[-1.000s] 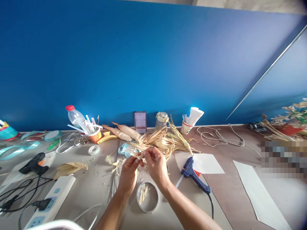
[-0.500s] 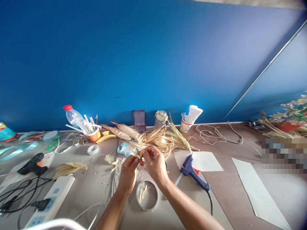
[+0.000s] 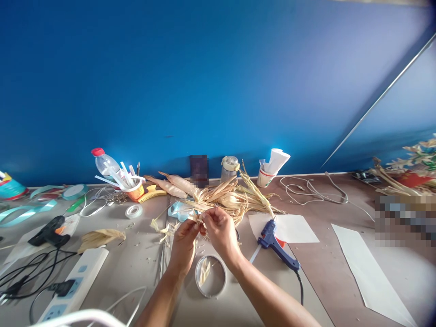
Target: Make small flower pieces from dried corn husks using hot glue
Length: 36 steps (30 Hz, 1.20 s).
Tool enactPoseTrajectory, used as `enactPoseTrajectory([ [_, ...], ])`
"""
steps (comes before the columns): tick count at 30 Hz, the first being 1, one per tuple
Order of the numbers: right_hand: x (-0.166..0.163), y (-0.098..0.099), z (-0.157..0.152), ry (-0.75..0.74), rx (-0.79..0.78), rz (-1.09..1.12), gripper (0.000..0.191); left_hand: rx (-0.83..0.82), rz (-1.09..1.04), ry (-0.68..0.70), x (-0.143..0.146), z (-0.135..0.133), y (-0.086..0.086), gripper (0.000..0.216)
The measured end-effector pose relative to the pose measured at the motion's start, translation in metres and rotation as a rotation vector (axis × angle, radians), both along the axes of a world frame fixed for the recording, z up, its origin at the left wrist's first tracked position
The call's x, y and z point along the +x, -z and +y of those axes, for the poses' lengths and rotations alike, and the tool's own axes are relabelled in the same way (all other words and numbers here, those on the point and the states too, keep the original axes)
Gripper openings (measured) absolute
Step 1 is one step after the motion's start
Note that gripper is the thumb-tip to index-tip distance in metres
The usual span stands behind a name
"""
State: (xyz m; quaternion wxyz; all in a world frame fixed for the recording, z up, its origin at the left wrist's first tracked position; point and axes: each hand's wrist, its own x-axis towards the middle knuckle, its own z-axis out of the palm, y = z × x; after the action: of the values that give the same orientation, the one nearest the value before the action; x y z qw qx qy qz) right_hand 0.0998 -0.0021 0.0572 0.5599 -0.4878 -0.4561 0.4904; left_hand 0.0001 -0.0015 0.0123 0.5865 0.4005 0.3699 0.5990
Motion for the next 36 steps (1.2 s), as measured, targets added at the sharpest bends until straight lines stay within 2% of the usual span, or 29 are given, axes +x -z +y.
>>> enactPoseTrajectory([
  [6, 0.002, 0.000, 0.002, 0.002, -0.035, 0.039, 0.013, -0.053, 0.019, 0.010, 0.000, 0.000, -0.007, 0.024],
  [13, 0.004, -0.007, 0.004, -0.001, -0.059, 0.033, 0.013, -0.046, 0.001, 0.024, -0.002, 0.000, -0.005, 0.016],
  [24, 0.003, 0.002, 0.002, 0.012, -0.032, -0.021, 0.011, -0.037, -0.041, 0.048, -0.002, 0.002, -0.002, 0.013],
  [36, 0.004, -0.009, 0.002, 0.013, -0.050, 0.002, 0.011, -0.017, -0.017, 0.080, -0.004, 0.002, -0.002, 0.014],
])
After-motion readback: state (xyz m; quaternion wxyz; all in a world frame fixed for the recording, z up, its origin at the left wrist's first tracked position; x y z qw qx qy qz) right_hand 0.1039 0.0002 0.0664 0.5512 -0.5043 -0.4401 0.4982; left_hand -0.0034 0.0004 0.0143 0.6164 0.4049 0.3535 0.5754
